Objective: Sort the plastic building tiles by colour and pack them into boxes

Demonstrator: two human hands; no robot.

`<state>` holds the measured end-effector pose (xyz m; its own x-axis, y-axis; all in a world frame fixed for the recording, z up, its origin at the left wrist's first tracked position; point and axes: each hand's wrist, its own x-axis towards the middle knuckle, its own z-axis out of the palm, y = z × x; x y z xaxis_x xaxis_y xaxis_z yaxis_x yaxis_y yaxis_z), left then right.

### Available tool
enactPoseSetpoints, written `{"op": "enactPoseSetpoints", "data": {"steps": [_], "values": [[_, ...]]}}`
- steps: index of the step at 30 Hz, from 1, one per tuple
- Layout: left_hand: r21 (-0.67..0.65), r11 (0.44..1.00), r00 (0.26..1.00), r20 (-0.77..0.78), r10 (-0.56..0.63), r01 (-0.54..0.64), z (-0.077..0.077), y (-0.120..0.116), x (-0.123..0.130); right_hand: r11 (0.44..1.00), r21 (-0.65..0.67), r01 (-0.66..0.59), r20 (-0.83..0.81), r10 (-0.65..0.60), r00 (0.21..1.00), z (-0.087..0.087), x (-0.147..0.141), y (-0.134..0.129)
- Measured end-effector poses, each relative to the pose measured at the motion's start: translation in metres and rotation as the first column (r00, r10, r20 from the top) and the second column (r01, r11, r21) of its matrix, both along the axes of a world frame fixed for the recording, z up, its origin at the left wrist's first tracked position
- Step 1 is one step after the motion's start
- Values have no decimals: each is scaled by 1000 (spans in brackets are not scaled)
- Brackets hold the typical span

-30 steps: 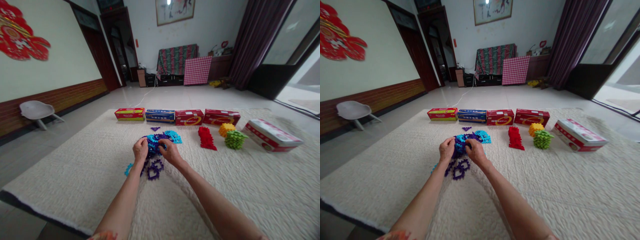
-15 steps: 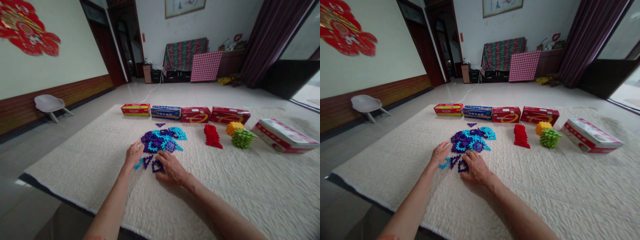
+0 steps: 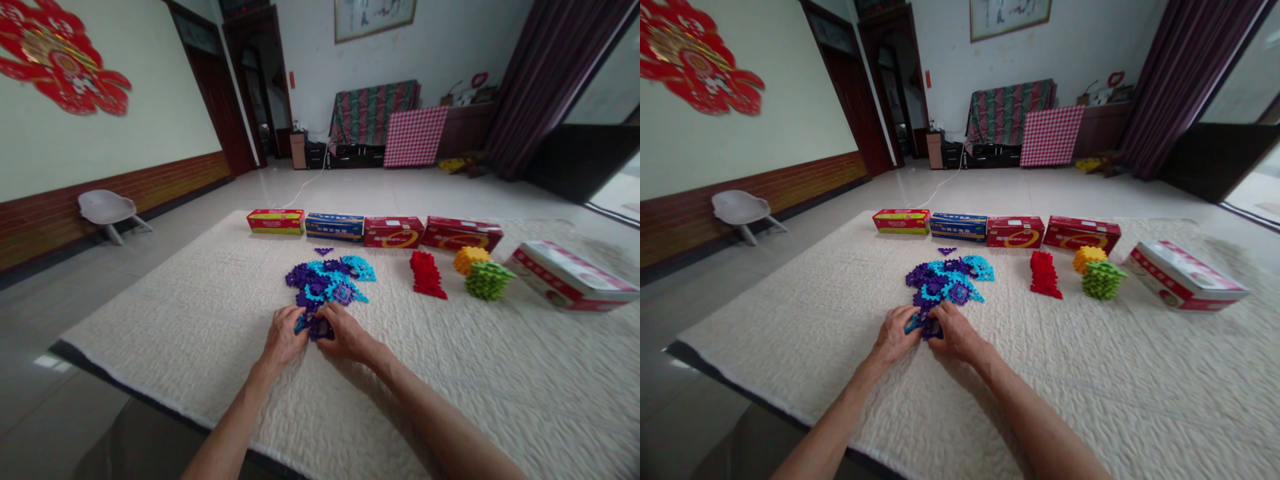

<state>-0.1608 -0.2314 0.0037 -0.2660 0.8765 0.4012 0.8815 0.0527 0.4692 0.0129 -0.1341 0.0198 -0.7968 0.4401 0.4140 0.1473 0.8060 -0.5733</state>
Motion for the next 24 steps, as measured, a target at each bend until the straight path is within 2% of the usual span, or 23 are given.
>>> {"op": "enactPoseSetpoints", "data": {"steps": [8,10,13,16,19,22,24], "values": [[37,999,999,28,-23,22,2,0,2,998,-69,5,-156,-16,988,-12,-4,-6],[36,999,998,43,-38,37,4,1,1,998,-67,-5,-181,-8,983,-11,-4,-7],[59,996,997,37,-69,67,15,9,-4,999,-16,-37,-213,32,976,1,-5,-1],[108,989,995,-8,-102,102,32,32,-13,997,78,-26,-242,44,969,16,-10,19],[133,981,989,-23,-143,145,45,67,-22,991,131,34,-262,1,965,24,-21,48],[90,983,987,-13,-161,161,47,97,-28,988,132,84,-243,-49,969,22,-32,73],[53,986,987,-47,-154,156,45,107,-28,984,147,97,-213,-64,975,19,-32,83]]}}
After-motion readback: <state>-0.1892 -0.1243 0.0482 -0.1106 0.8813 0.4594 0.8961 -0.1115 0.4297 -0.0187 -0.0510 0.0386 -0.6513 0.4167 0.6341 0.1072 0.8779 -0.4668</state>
